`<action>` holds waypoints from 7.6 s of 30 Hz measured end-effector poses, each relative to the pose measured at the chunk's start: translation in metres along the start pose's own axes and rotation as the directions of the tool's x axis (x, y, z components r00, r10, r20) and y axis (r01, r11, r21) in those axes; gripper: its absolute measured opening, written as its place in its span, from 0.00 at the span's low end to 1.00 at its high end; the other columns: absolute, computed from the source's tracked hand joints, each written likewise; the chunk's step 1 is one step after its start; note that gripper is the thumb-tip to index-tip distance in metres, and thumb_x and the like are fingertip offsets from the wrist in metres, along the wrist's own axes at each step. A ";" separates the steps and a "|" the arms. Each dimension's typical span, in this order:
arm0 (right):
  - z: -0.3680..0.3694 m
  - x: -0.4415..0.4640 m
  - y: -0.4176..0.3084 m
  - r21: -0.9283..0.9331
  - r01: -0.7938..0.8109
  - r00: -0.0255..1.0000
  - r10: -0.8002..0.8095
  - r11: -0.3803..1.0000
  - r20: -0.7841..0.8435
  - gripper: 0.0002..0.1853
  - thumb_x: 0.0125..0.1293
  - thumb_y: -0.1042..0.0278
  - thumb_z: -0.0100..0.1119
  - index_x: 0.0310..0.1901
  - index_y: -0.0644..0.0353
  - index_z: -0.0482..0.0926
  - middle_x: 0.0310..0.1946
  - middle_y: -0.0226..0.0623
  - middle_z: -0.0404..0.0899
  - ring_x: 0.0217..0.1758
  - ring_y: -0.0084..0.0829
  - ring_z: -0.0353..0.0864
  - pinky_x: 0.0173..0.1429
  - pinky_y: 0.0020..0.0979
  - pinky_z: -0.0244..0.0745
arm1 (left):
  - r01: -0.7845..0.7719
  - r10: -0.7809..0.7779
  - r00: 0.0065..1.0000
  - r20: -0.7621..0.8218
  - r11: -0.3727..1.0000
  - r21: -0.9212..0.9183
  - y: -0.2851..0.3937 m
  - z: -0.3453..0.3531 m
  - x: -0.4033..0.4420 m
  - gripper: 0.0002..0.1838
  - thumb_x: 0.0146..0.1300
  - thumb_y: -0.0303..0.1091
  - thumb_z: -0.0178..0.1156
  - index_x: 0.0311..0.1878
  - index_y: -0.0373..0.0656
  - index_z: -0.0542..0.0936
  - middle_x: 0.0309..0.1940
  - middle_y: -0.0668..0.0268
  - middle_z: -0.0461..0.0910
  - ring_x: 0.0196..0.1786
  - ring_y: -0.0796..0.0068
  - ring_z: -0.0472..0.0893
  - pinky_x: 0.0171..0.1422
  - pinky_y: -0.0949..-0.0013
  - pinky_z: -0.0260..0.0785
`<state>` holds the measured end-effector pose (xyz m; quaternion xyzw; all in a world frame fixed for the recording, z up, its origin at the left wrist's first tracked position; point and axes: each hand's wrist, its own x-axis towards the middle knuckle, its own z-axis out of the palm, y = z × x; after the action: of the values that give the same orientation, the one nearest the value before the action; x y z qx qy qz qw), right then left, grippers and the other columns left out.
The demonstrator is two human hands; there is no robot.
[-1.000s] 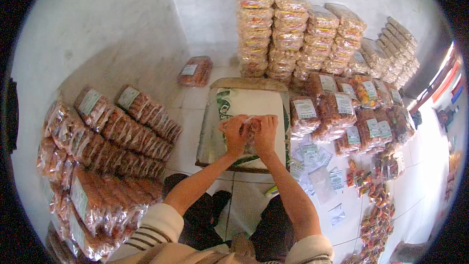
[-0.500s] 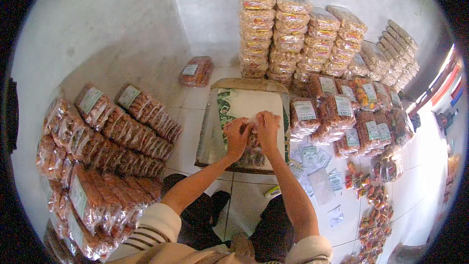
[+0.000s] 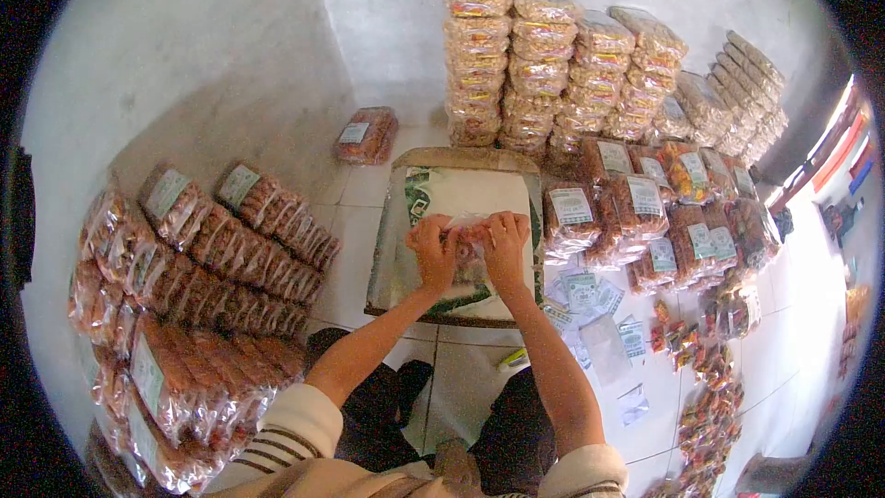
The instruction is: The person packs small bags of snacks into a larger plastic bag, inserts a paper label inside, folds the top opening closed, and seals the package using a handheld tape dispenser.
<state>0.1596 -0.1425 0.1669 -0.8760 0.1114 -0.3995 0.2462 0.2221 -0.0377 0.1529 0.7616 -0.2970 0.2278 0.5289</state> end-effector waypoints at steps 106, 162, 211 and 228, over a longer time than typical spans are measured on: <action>-0.029 -0.031 -0.004 -0.032 -0.020 0.990 0.024 0.999 0.141 0.10 0.52 0.65 0.60 0.36 0.57 0.74 0.41 0.36 0.66 0.47 0.39 0.59 0.53 0.39 0.55 | -0.206 0.188 0.968 0.168 0.974 0.095 0.000 -0.019 -0.032 0.11 0.63 0.38 0.44 0.41 0.41 0.67 0.41 0.55 0.63 0.48 0.55 0.60 0.52 0.51 0.46; -0.048 0.011 -0.042 -0.348 0.234 0.943 -0.125 0.908 0.309 0.07 0.51 0.61 0.56 0.27 0.51 0.81 0.29 0.29 0.76 0.46 0.35 0.64 0.49 0.45 0.51 | 0.008 0.000 0.941 0.337 1.000 -0.022 0.022 -0.033 0.007 0.09 0.53 0.34 0.58 0.39 0.49 0.76 0.34 0.76 0.77 0.47 0.73 0.66 0.52 0.59 0.43; -0.064 -0.046 -0.037 -0.183 -0.042 0.931 0.105 0.982 0.349 0.09 0.57 0.59 0.54 0.35 0.52 0.76 0.35 0.30 0.72 0.49 0.37 0.60 0.52 0.43 0.49 | -0.536 0.471 0.767 0.436 0.843 0.032 0.019 -0.074 -0.015 0.11 0.50 0.39 0.60 0.39 0.55 0.77 0.32 0.78 0.73 0.47 0.75 0.69 0.51 0.57 0.47; -0.057 -0.062 -0.050 -0.305 0.099 0.992 -0.070 0.947 0.104 0.08 0.57 0.67 0.54 0.37 0.59 0.72 0.38 0.36 0.69 0.45 0.40 0.64 0.51 0.43 0.55 | -0.713 0.593 0.679 0.433 0.675 0.192 0.028 -0.089 -0.013 0.15 0.48 0.39 0.61 0.41 0.57 0.75 0.33 0.77 0.71 0.47 0.75 0.67 0.51 0.58 0.51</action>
<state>0.0758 -0.0950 0.1848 -0.9251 0.1236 -0.3467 0.0933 0.1899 0.0414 0.1932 0.7085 -0.5936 0.3195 0.2087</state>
